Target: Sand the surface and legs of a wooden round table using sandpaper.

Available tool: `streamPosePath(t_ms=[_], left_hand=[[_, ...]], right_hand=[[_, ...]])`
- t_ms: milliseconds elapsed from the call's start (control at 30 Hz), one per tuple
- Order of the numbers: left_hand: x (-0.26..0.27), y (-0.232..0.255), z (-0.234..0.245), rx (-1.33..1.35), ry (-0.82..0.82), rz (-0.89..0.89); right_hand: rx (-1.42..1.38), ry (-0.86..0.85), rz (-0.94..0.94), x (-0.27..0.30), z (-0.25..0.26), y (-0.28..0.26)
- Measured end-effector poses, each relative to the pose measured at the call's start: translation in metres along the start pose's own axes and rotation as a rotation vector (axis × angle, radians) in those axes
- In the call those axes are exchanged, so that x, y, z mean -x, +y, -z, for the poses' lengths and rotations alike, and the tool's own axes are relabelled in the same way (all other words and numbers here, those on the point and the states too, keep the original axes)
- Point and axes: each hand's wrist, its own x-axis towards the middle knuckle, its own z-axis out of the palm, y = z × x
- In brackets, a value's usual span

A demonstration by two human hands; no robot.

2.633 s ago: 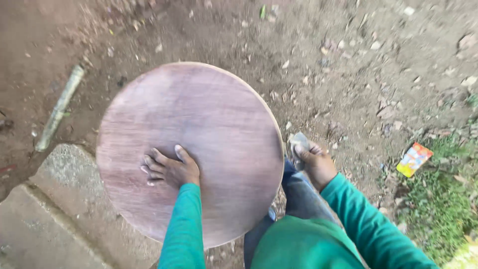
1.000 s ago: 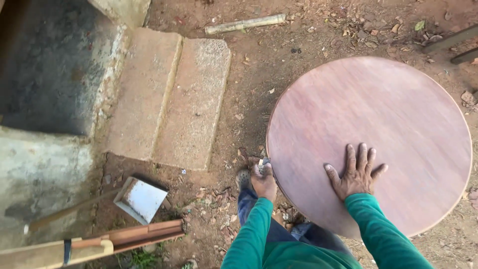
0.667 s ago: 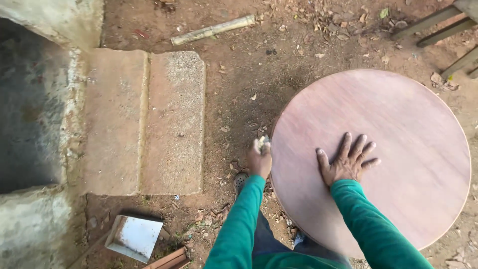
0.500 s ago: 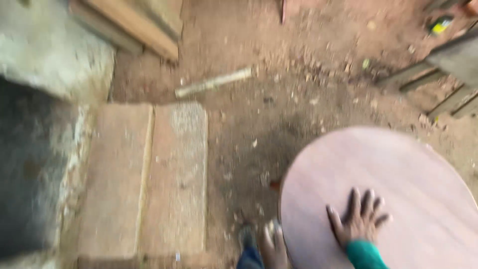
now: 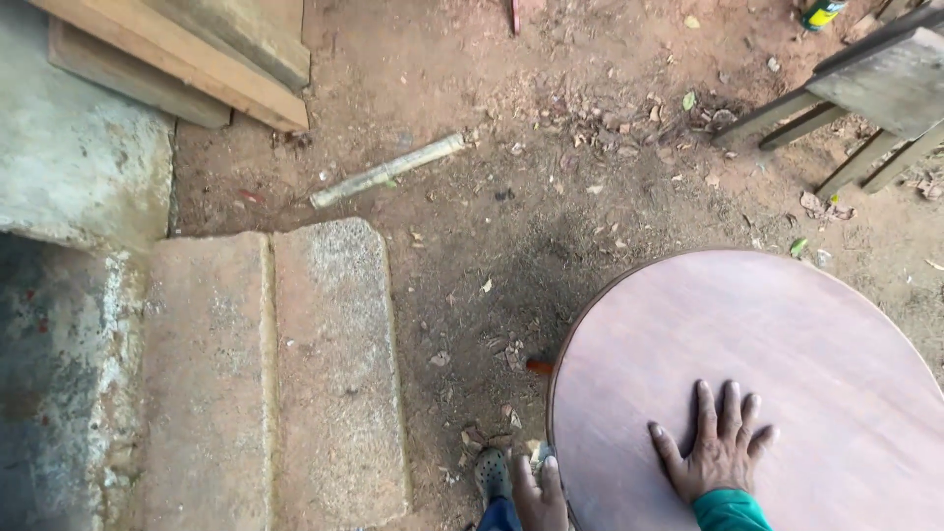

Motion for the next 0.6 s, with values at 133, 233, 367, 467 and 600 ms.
streamPosePath(t_ms=[133, 233, 367, 467, 600], left_hand=[[-0.073, 0.089, 0.011, 0.009, -0.244, 0.110], [-0.106, 0.114, 0.004, 0.062, -0.286, -0.118], [-0.051, 0.086, 0.020, 0.071, -0.182, -0.186], [-0.001, 0.060, 0.030, 0.017, -0.185, 0.031], [-0.033, 0.098, 0.034, 0.114, -0.209, 0.180]], right_hand=[[-0.028, -0.027, -0.030, -0.002, 0.001, -0.002], [-0.040, -0.023, -0.003, 0.006, 0.012, -0.007], [-0.037, -0.055, -0.025, -0.003, 0.018, -0.011], [-0.030, -0.056, -0.036, -0.003, 0.014, -0.008], [-0.035, -0.053, -0.030, -0.002, 0.018, -0.008]])
